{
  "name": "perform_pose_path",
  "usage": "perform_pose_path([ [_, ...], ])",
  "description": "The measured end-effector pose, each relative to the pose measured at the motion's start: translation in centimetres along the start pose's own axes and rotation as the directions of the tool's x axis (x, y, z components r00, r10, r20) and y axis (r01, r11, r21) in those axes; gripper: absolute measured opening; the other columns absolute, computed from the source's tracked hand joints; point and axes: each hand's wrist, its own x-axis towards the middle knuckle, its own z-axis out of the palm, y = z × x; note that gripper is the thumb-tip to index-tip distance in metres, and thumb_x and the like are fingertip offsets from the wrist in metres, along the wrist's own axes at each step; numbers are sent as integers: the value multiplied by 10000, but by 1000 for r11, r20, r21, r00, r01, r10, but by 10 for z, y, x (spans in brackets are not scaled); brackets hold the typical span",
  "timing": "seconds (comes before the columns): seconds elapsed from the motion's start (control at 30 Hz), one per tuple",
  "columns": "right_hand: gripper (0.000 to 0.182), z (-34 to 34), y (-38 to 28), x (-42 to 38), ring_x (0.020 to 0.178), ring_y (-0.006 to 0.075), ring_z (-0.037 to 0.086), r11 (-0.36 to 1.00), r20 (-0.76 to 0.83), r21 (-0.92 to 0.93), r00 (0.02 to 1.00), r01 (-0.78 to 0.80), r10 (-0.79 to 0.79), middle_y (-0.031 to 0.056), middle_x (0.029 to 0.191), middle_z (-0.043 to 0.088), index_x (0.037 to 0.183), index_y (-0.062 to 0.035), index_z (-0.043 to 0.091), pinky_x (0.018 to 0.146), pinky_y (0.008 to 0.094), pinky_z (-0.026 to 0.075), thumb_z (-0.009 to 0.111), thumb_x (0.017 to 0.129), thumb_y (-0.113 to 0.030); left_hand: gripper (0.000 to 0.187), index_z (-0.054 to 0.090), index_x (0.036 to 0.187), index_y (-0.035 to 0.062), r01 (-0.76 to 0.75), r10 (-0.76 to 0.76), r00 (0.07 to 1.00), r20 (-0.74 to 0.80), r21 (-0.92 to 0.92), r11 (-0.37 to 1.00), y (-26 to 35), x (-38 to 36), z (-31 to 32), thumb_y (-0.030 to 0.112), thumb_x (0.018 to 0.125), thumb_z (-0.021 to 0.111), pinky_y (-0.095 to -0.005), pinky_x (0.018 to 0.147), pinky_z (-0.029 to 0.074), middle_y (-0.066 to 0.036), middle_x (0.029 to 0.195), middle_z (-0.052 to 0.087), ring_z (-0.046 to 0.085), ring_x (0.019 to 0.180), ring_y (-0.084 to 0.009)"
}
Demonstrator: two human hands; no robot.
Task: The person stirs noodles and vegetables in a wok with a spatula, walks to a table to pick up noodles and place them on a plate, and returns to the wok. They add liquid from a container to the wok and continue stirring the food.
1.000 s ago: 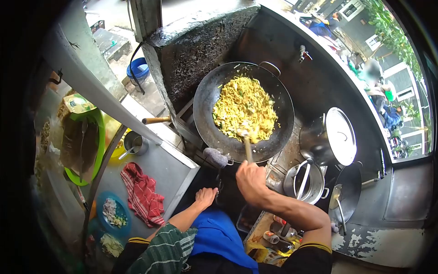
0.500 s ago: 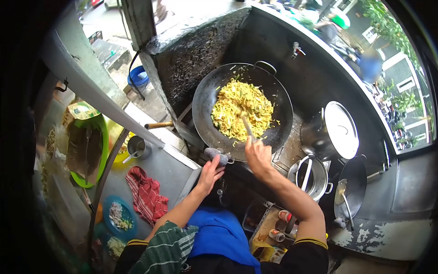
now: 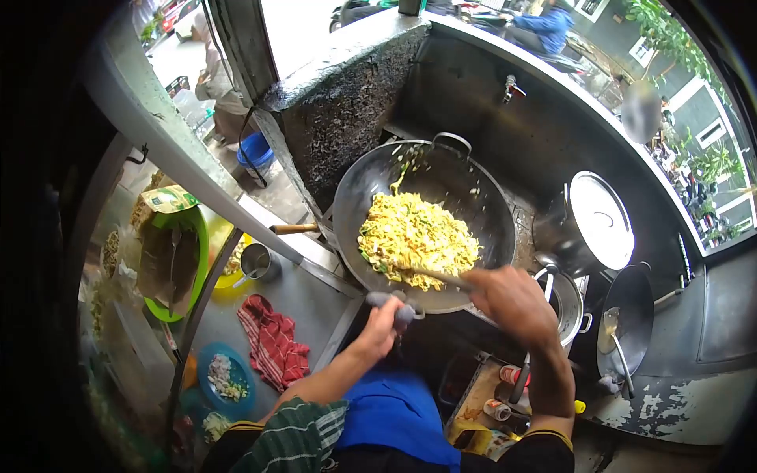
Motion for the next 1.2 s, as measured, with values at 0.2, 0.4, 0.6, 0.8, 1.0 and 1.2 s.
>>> perform_pose_path([
  [0.2, 258, 16, 29, 3, 794, 302, 632, 995, -165, -89, 986, -48, 33, 135, 850, 664, 1063, -141, 677, 697, 394, 495, 617, 819, -202, 172, 545, 1000, 86, 57, -53, 998, 32, -177, 983, -30, -50, -30, 159, 846, 536, -290, 640, 429, -37, 924, 589, 549, 786, -121],
  [0.4, 245, 15, 47, -27, 740, 298, 630, 991, -124, -115, 989, 63, -77, 98, 793, 646, 1036, -163, 659, 660, 404, 494, 642, 792, -171, 150, 541, 959, 123, 77, -48, 986, 161, -180, 981, -33, -30, -10, 177, 822, 570, -283, 630, 401, -9, 893, 557, 523, 777, -116],
  [0.6, 278, 38, 42, 2, 765, 307, 622, 981, -266, -137, 959, -138, 98, 117, 801, 641, 1065, -176, 660, 690, 400, 488, 660, 787, -171, 161, 537, 967, 112, 15, -8, 999, 40, -188, 982, -43, -48, -16, 173, 823, 571, -285, 676, 420, -16, 927, 572, 545, 832, -123],
  [0.8, 219, 1, 19, -44, 781, 296, 628, 990, 10, -97, 995, -100, 102, 99, 780, 654, 1004, -157, 683, 683, 386, 482, 660, 790, -198, 191, 573, 936, 98, 82, -57, 990, 132, -190, 978, -24, -56, -8, 213, 786, 602, -299, 659, 389, -17, 889, 569, 523, 800, -125],
  [1.0, 293, 92, 45, 8, 821, 346, 621, 992, -431, 34, 894, -119, 122, 171, 827, 644, 1098, -121, 637, 736, 435, 476, 648, 808, -164, 225, 550, 1006, 78, -69, 74, 997, 30, -145, 987, -46, -25, -4, 172, 803, 574, -304, 688, 433, -29, 940, 583, 558, 851, -134],
  [1.2, 446, 112, 48, -70, 655, 109, 569, 500, -132, 855, 873, -139, 470, 45, 753, 609, 1317, -91, 500, 574, 241, 441, 603, 887, -151, 152, 568, 912, 108, 83, -79, 997, 25, -224, 971, -41, -65, -16, 171, 777, 593, -267, 593, 397, -9, 853, 588, 560, 772, -107],
])
